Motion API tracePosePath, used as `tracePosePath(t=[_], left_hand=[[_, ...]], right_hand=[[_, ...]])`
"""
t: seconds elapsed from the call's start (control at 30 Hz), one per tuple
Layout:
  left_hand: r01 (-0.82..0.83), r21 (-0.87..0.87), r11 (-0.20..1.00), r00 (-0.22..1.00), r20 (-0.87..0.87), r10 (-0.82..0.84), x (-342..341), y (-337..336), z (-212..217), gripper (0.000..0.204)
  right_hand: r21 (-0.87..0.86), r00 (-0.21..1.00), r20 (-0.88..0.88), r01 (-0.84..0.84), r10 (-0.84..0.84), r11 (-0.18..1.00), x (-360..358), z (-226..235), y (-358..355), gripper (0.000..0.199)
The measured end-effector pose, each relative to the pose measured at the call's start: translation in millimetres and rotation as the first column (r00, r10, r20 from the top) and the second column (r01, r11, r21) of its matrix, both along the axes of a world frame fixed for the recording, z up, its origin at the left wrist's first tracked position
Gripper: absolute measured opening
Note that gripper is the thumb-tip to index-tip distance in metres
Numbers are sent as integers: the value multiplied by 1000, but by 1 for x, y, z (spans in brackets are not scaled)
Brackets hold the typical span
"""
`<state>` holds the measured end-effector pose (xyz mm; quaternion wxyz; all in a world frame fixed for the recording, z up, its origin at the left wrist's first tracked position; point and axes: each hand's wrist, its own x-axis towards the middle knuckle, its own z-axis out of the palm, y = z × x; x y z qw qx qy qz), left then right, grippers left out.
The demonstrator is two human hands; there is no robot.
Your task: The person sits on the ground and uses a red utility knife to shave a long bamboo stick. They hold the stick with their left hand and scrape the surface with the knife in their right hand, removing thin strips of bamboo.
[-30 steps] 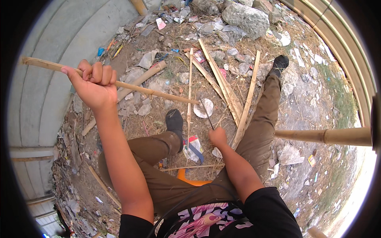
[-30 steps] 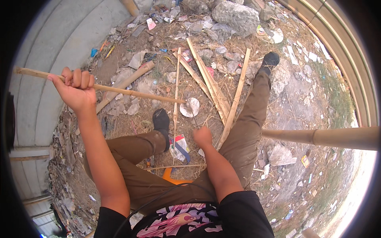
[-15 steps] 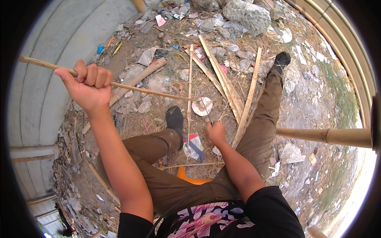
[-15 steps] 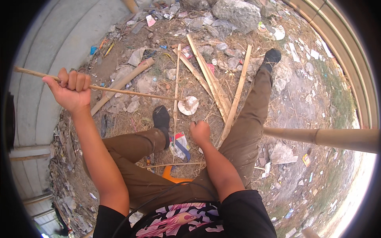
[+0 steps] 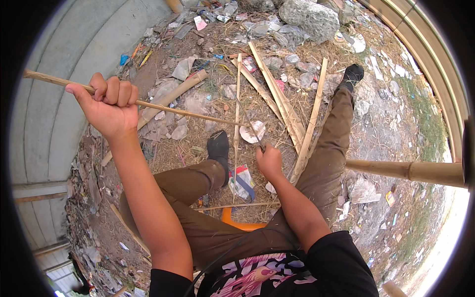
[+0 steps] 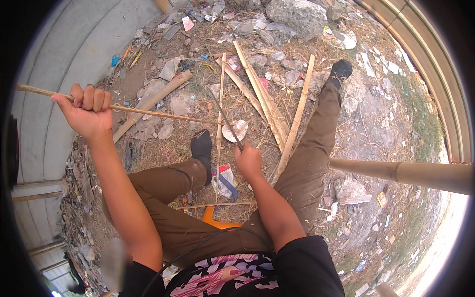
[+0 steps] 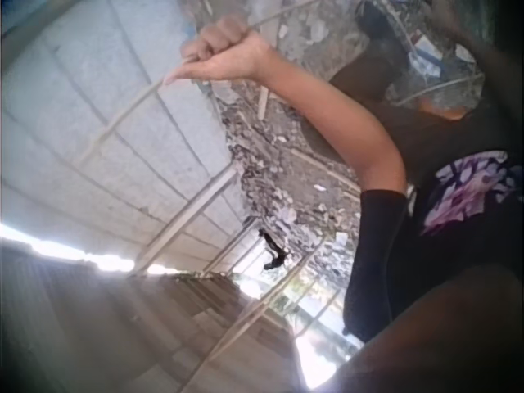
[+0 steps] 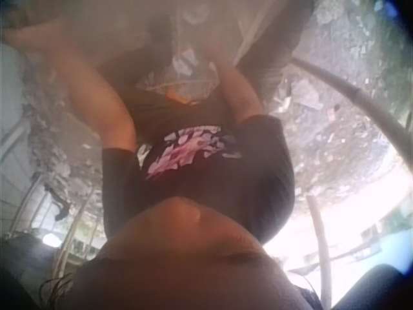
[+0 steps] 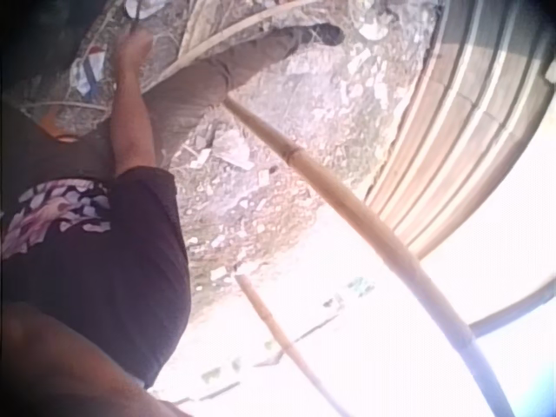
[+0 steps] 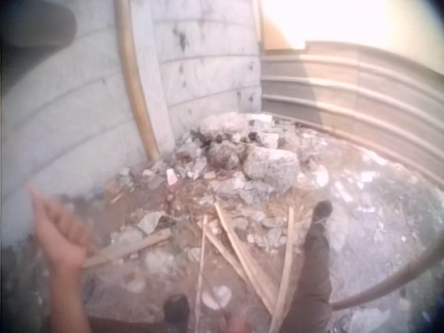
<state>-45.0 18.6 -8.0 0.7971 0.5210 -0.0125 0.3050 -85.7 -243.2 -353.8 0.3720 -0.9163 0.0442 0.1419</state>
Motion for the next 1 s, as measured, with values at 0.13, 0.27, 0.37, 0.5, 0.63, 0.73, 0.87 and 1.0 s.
tracePosePath(t=[0.13, 0.27, 0.37, 0.5, 0.63, 0.73, 0.87, 1.0], left_hand=[[-99, 8, 995, 994, -45, 100, 4, -9, 3, 66], [-78, 23, 997, 997, -21, 78, 8, -10, 1, 66], [-158, 39, 987, 986, -43, 160, 6, -8, 0, 63], [-232, 76, 970, 969, -65, 237, 9, -5, 0, 66], [-270, 30, 963, 959, -77, 271, 12, -13, 4, 63], [-316, 23, 949, 945, -79, 316, 10, -17, 4, 62], [-359, 38, 933, 929, -84, 361, 15, -19, 6, 65], [-391, 24, 920, 915, -97, 391, 17, -24, 10, 64]], right_hand=[[-18, 988, -151, 26, -29, 999, -2, -36, 0, 35], [-140, 981, -195, -31, 3, 990, 3, -47, -3, 41], [-93, 991, -129, 12, -24, 996, -1, -31, 2, 35], [32, 995, -97, 38, -34, 999, -3, -32, 3, 37], [-195, 965, -262, -27, -26, 980, -13, -73, -12, 38], [-183, 961, -275, -77, 24, 980, -13, -53, -11, 37], [18, 999, -49, 23, -22, 1000, -11, -8, -1, 37], [-154, 953, -299, 10, -56, 988, -15, -57, -10, 38]])
